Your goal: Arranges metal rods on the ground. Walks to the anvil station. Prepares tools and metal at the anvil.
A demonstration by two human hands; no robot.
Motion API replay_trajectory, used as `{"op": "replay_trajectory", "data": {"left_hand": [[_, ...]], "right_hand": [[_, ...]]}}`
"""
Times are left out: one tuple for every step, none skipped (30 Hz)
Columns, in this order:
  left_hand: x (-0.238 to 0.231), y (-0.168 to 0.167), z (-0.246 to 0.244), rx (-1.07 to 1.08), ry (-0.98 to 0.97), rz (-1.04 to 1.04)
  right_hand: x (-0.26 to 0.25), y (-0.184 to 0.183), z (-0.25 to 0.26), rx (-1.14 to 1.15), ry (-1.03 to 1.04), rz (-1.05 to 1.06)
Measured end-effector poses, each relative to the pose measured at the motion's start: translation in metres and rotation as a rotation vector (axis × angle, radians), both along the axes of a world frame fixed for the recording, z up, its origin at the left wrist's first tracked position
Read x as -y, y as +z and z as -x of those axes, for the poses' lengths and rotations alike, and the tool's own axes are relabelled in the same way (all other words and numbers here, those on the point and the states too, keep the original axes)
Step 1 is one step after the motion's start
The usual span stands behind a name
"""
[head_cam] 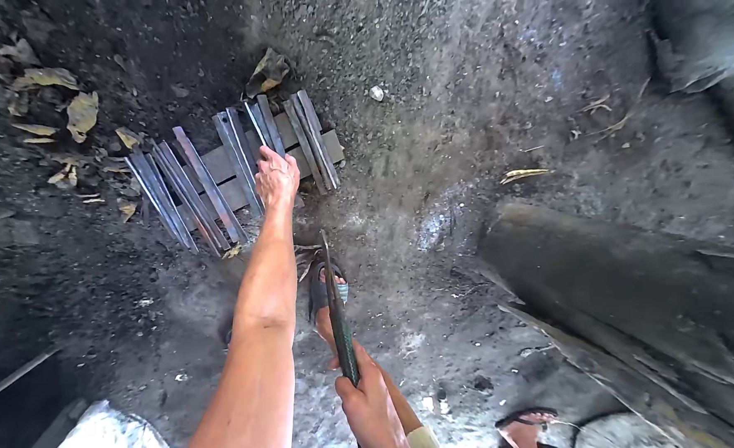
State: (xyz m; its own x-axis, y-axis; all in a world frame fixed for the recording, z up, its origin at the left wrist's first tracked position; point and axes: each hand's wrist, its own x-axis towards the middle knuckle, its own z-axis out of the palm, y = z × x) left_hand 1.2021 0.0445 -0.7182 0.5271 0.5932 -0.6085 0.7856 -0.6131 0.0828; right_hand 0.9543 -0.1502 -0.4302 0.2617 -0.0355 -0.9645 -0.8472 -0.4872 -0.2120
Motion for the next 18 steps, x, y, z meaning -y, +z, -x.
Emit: {"op": "replay_trajectory", "data": {"left_hand": [[0.0, 0.0, 0.0, 0.002, -0.001, 0.007], [0.0, 0.0, 0.0, 0.007, 0.001, 0.01], [-0.001, 0.0, -0.001, 0.01, 0.004, 0.012], [-0.001, -0.001, -0.002, 0.011, 0.011, 0.017], [-0.001, -0.001, -0.002, 0.013, 0.018, 0.023], [-0.001, -0.001, -0.002, 0.014, 0.02, 0.031], [-0.001, -0.001, -0.002, 0.016, 0.017, 0.036], [-0.003, -0.001, -0.002, 0.019, 0.005, 0.04], [-0.006, 0.0, 0.0, 0.016, -0.008, 0.052], [-0.009, 0.002, 0.001, 0.012, -0.015, 0.078], [-0.013, 0.006, 0.003, 0.013, -0.012, 0.111], [-0.019, 0.013, 0.007, 0.023, 0.007, 0.139], [-0.028, 0.021, 0.013, 0.056, 0.044, 0.153], [-0.038, 0.028, 0.019, 0.108, 0.081, 0.14], [-0.049, 0.032, 0.027, 0.152, 0.114, 0.112], [-0.059, 0.031, 0.034, 0.165, 0.144, 0.073], [-0.068, 0.026, 0.042, 0.148, 0.175, 0.041], [-0.075, 0.019, 0.048, 0.115, 0.203, 0.041]], "right_hand": [[-0.001, 0.0, 0.0, 0.004, 0.006, 0.002], [-0.003, 0.0, 0.0, 0.007, 0.008, 0.002], [-0.004, -0.001, 0.0, 0.012, 0.006, 0.003], [-0.005, -0.002, 0.0, 0.013, 0.003, 0.003], [-0.006, -0.001, 0.0, 0.011, 0.002, 0.002], [-0.006, -0.001, 0.0, 0.008, 0.0, 0.0], [-0.008, -0.001, 0.0, 0.008, -0.002, -0.001], [-0.009, -0.001, 0.001, 0.008, -0.004, -0.001], [-0.011, -0.002, 0.002, 0.01, -0.005, -0.001], [-0.013, -0.002, 0.003, 0.013, -0.003, 0.001], [-0.014, -0.002, 0.004, 0.015, 0.002, 0.0], [-0.015, -0.001, 0.006, 0.015, 0.006, -0.002], [-0.017, -0.001, 0.006, 0.013, 0.006, -0.005], [-0.018, -0.001, 0.007, 0.009, 0.004, -0.008], [-0.019, 0.0, 0.007, 0.006, 0.001, -0.012], [-0.019, 0.0, 0.008, 0.003, -0.004, -0.014], [-0.02, 0.001, 0.009, 0.0, -0.012, -0.014], [-0.02, 0.001, 0.01, -0.003, -0.013, -0.014]]}}
